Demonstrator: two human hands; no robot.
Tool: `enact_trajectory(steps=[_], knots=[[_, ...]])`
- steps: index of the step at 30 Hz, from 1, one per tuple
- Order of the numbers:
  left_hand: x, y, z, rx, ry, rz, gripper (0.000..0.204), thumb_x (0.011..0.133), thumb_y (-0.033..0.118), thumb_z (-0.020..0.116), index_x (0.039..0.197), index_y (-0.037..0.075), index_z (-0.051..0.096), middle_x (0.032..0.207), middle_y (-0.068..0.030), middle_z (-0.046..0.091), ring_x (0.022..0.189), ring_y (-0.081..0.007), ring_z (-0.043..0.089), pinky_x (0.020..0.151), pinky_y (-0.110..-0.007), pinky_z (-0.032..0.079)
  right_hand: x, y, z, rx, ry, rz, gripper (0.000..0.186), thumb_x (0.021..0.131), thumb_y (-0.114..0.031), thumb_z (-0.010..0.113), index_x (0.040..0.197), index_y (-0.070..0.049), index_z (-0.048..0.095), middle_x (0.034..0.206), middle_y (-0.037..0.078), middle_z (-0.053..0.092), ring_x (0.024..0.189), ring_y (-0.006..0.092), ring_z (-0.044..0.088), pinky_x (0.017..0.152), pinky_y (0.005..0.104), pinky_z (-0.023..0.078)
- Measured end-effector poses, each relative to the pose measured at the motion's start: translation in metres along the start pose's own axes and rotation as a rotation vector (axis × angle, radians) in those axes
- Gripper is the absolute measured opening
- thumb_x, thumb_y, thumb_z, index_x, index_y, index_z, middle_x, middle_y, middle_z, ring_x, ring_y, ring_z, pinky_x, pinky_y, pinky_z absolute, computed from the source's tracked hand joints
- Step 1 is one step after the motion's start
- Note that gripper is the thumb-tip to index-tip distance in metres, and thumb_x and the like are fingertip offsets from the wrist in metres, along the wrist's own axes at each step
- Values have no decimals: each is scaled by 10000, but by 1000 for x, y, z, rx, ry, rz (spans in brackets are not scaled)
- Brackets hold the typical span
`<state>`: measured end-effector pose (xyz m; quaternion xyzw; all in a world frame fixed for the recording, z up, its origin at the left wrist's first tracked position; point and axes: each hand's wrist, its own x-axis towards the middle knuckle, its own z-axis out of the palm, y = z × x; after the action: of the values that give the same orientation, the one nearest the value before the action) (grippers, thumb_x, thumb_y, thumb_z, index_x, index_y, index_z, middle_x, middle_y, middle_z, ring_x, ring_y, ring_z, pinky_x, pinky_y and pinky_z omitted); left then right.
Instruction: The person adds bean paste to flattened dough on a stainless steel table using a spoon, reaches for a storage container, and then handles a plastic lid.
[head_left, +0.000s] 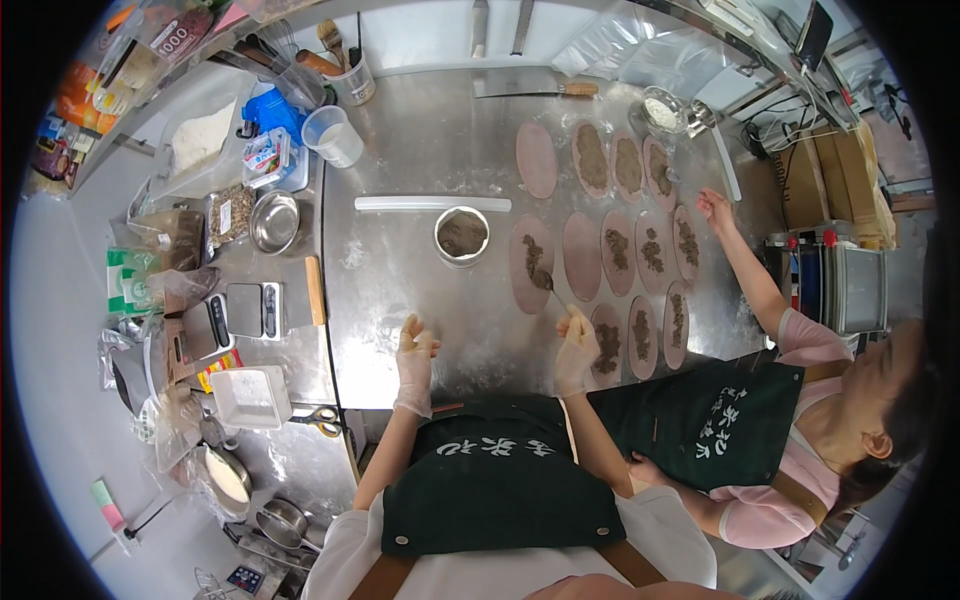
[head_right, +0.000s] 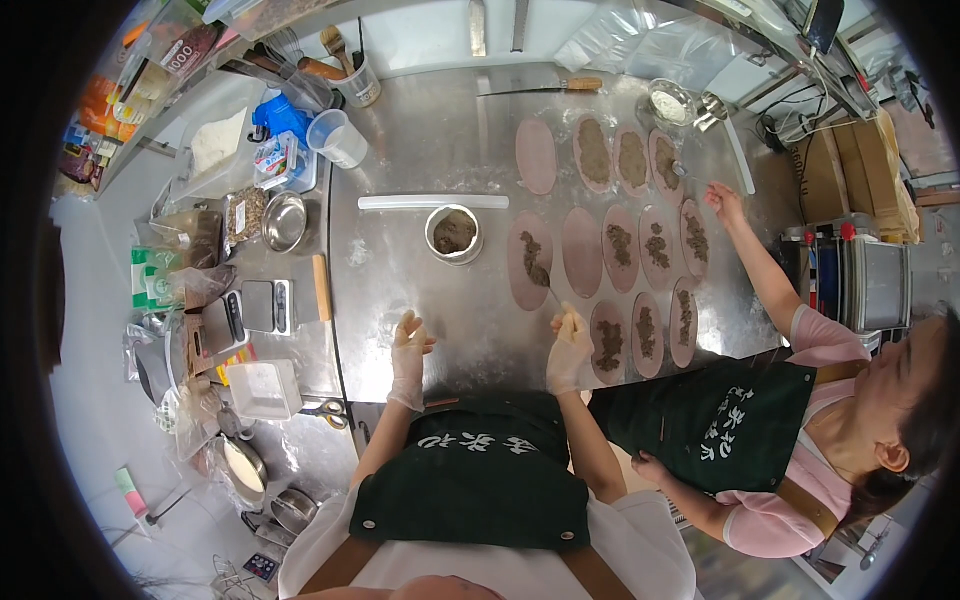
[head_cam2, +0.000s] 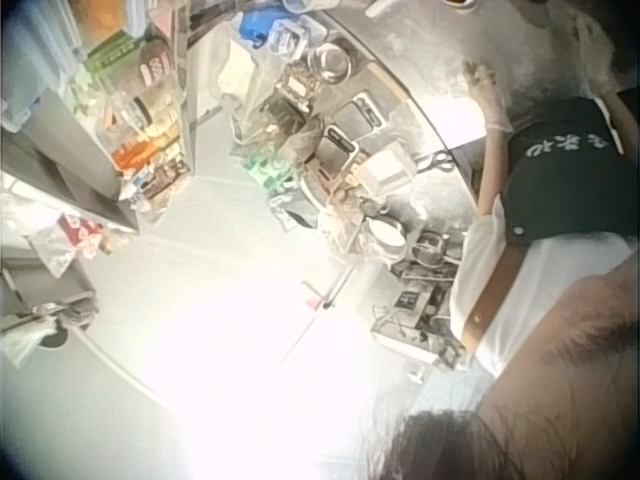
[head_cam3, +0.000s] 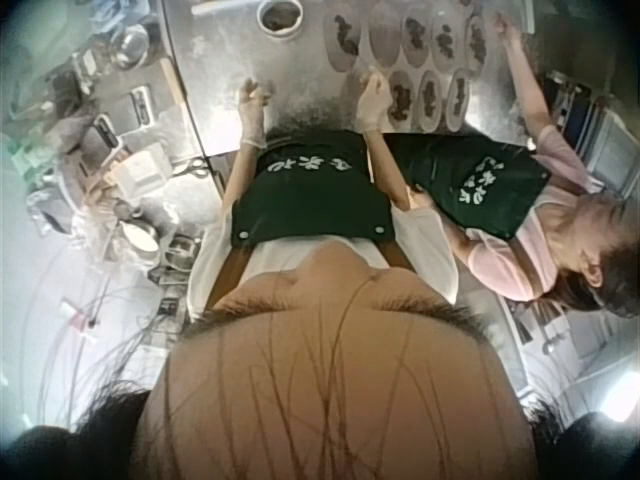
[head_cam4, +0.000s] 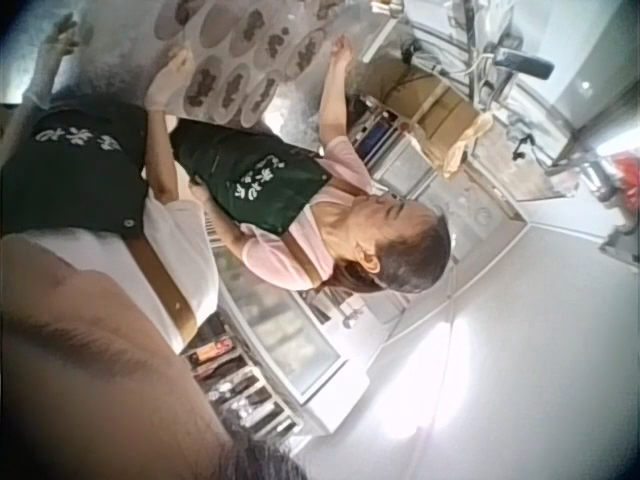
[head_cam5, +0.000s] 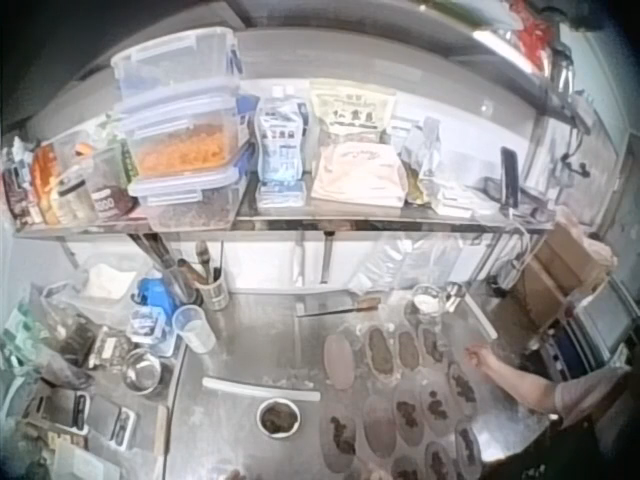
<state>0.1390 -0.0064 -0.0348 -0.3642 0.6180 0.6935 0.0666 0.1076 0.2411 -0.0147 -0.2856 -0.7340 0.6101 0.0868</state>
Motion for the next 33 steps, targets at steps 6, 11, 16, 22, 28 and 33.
enact_trajectory(steps=[6, 11, 16, 22, 28, 33], knots=[[-4, 2, 1, 55, 4, 12, 475, 932, 152, 513, 1385, 70, 393, 1276, -121, 523, 811, -137, 604, 716, -261, 490, -2, 1, 1, -12, -2, -21, 265, 968, -85, 448, 1130, 20, 630, 833, 25, 615, 734, 87, 544, 687, 225, 456], [-4, 0, -1, 57, 1, 24, 482, 932, 155, 513, 1389, 64, 388, 1276, -126, 522, 816, -138, 602, 715, -262, 491, 15, -10, 11, 1, -23, -8, 267, 967, -82, 453, 1155, 15, 616, 836, 19, 598, 740, 91, 531, 691, 225, 450], [-6, 4, 3, 80, -14, 23, 487, 934, 161, 513, 1392, 56, 382, 1279, -131, 519, 820, -140, 602, 715, -257, 489, 40, -19, 32, -28, -71, -99, 265, 973, -102, 471, 1173, 6, 607, 859, 27, 589, 793, 105, 534, 774, 244, 454], [-7, 3, 2, 73, -4, -5, 482, 937, 167, 511, 1389, 54, 386, 1281, -130, 518, 825, -138, 600, 720, -259, 487, 43, -28, 35, -275, -168, -342, 290, 938, -46, 502, 1210, -69, 601, 919, 50, 611, 843, 127, 562, 819, 242, 454], [-6, 10, 7, 61, -2, -25, 486, 922, 133, 507, 1383, 35, 385, 1271, -132, 521, 808, -124, 581, 708, -255, 474, 60, -10, 35, 113, 9, -108, 247, 975, -111, 451, 1136, -10, 609, 881, 39, 621, 785, 116, 567, 740, 255, 469], [7, 16, 4, 79, -7, 39, 463, 933, 154, 509, 1372, 45, 406, 1193, -109, 557, 840, -144, 595, 730, -260, 477, 65, -69, 25, 467, 175, 143, 257, 983, -144, 433, 1063, 21, 612, 775, 40, 599, 642, 106, 525, 631, 238, 435]])
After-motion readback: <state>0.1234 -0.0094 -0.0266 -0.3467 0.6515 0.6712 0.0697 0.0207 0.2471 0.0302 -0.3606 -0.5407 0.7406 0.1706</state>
